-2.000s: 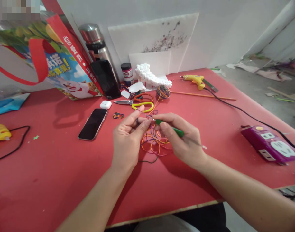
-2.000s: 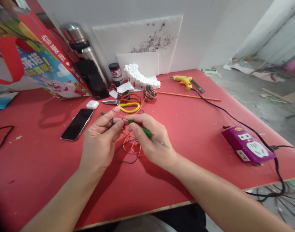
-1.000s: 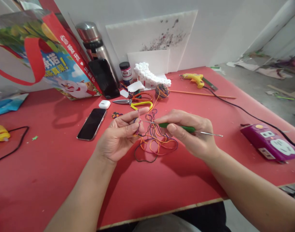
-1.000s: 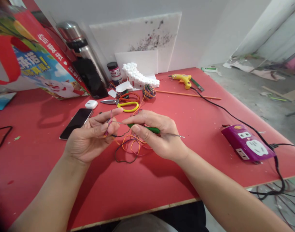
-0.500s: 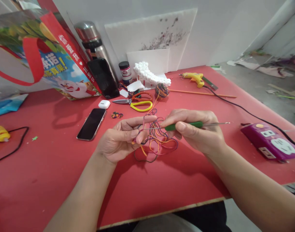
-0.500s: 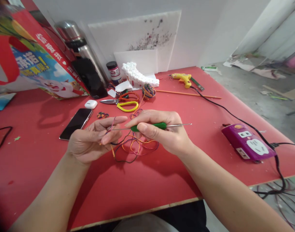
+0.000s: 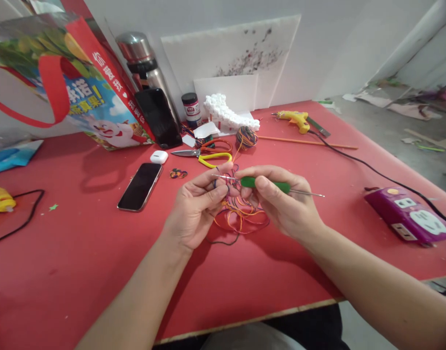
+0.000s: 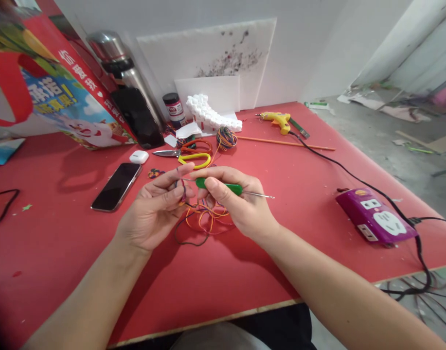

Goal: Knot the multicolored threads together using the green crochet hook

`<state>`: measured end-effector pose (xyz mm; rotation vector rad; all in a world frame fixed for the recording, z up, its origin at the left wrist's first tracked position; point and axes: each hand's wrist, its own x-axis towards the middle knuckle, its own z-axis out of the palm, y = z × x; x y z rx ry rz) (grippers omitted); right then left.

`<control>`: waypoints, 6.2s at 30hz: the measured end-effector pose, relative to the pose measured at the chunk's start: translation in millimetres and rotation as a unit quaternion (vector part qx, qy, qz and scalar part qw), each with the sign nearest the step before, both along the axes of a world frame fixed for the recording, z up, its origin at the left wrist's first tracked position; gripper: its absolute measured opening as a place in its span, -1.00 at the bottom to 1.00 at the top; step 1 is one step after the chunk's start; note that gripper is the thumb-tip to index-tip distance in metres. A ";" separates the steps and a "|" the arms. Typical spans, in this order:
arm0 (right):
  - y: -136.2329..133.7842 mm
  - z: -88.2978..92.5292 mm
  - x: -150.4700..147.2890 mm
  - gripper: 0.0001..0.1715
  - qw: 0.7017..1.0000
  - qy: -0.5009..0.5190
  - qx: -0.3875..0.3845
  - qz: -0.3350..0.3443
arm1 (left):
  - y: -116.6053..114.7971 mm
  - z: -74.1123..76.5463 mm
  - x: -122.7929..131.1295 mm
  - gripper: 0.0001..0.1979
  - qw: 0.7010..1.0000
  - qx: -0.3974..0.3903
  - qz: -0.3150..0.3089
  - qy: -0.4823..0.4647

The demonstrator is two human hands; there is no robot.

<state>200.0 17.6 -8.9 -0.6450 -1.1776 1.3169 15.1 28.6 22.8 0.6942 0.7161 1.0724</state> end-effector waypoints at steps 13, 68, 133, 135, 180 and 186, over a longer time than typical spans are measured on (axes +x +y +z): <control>1.2 -3.5 -5.8 -0.78 1.000 -0.005 -0.006 -0.023 | -3.6 -1.7 11.7 -0.74 0.994 0.063 0.087 0.028; -4.0 18.4 7.3 -0.78 0.956 -0.194 0.202 -0.087 | 9.0 10.8 -21.3 -0.63 0.995 -0.034 -0.087 -0.043; -4.4 18.0 1.9 -0.77 0.957 -0.182 0.212 -0.076 | 8.4 13.3 -21.0 -0.68 0.999 -0.046 -0.019 0.006; -3.9 21.2 5.5 -0.78 0.958 -0.188 0.207 -0.071 | 10.0 13.0 -24.6 -0.67 0.998 -0.052 -0.035 0.003; 10.3 10.1 -2.5 -0.76 0.992 0.068 -0.107 0.014 | -6.4 6.5 6.9 -0.64 0.973 0.111 0.121 0.162; 10.7 9.7 -4.7 -0.76 0.988 0.089 -0.122 0.020 | -5.3 8.4 4.1 -0.69 0.981 0.104 0.094 0.132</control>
